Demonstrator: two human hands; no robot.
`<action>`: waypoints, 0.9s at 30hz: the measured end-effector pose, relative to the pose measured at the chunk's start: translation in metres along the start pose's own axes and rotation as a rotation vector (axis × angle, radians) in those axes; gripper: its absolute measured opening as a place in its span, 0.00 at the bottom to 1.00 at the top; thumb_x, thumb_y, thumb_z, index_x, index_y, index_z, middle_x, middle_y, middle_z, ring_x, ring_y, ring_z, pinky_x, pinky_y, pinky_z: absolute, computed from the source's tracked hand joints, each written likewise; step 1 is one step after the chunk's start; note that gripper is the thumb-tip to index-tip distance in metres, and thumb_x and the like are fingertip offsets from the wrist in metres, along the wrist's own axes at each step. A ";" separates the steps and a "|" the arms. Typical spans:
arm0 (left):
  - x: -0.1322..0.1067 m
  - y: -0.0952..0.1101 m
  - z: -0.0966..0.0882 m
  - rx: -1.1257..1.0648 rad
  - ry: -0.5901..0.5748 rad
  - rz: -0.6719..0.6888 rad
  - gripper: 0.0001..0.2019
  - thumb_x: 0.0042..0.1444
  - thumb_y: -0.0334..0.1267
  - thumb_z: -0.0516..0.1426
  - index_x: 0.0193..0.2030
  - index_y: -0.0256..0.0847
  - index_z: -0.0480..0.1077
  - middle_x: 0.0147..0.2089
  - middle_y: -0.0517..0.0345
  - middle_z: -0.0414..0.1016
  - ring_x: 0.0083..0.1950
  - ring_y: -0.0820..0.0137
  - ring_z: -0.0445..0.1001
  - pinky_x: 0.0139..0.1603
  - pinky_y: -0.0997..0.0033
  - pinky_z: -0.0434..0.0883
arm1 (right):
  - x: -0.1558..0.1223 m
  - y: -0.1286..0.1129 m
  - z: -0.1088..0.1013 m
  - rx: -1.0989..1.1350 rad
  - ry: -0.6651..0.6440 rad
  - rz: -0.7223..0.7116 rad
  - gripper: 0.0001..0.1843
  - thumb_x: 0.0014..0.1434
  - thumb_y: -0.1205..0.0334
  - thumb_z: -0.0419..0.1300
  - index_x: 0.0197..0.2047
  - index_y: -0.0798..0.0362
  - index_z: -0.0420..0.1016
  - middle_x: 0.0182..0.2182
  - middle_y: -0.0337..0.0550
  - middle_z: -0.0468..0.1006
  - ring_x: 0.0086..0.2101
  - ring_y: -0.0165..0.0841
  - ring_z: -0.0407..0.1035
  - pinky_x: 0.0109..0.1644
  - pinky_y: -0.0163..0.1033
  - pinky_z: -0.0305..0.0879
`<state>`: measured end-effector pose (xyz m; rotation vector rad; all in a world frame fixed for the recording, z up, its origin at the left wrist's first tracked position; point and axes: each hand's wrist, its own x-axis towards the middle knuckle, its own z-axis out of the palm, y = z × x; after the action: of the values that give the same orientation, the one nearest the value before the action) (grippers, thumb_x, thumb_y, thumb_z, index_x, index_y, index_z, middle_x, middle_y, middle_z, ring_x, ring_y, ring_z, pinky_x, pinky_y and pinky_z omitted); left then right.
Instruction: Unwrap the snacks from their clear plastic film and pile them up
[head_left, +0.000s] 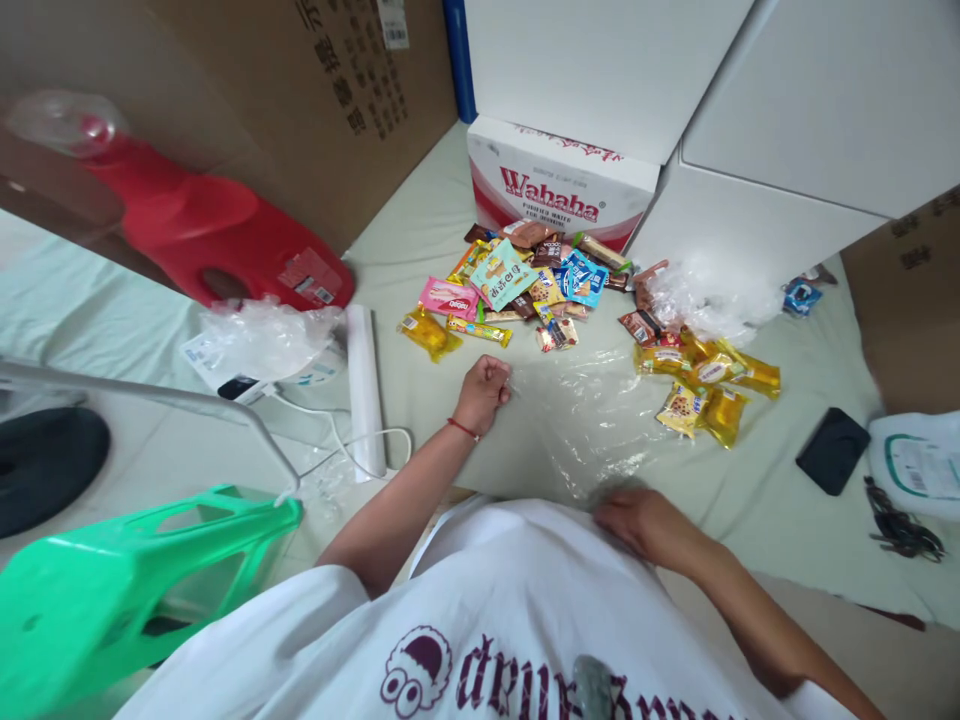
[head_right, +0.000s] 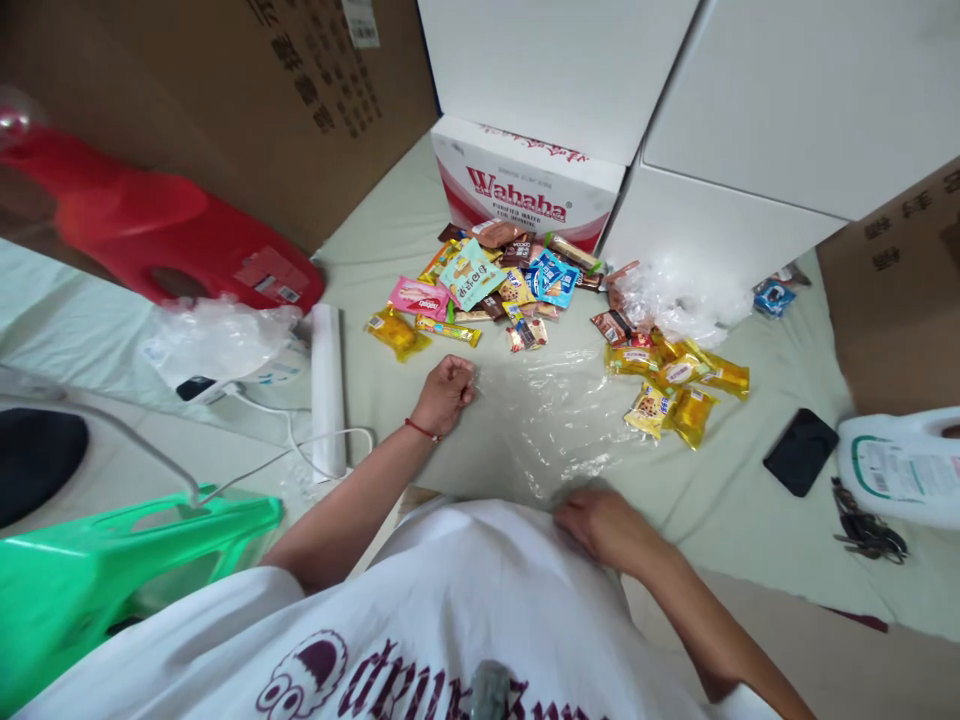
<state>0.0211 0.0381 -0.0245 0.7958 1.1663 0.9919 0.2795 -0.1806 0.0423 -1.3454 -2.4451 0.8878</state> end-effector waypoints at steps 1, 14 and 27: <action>-0.001 0.000 -0.001 0.024 -0.013 -0.015 0.18 0.48 0.46 0.68 0.34 0.42 0.65 0.23 0.72 0.63 0.18 0.81 0.60 0.18 0.80 0.55 | 0.000 0.000 -0.014 0.064 0.036 0.025 0.16 0.74 0.59 0.51 0.48 0.45 0.82 0.34 0.43 0.81 0.33 0.35 0.75 0.36 0.38 0.70; 0.030 0.024 0.015 0.125 -0.050 -0.114 0.13 0.49 0.33 0.66 0.33 0.41 0.65 0.21 0.70 0.66 0.17 0.78 0.69 0.19 0.82 0.58 | 0.121 0.022 0.004 -0.281 0.028 -0.208 0.13 0.70 0.66 0.57 0.50 0.52 0.83 0.55 0.51 0.80 0.60 0.44 0.66 0.65 0.54 0.62; -0.001 0.044 0.039 0.263 0.162 0.165 0.13 0.54 0.31 0.63 0.42 0.43 0.64 0.44 0.57 0.71 0.41 0.70 0.75 0.43 0.68 0.74 | 0.155 -0.012 0.048 -0.165 -0.028 -0.178 0.29 0.68 0.60 0.61 0.70 0.54 0.68 0.69 0.54 0.67 0.70 0.44 0.57 0.76 0.57 0.46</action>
<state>0.0503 0.0532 0.0244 1.0490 1.4076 1.0666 0.1631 -0.0774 -0.0042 -1.1477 -2.6594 0.6801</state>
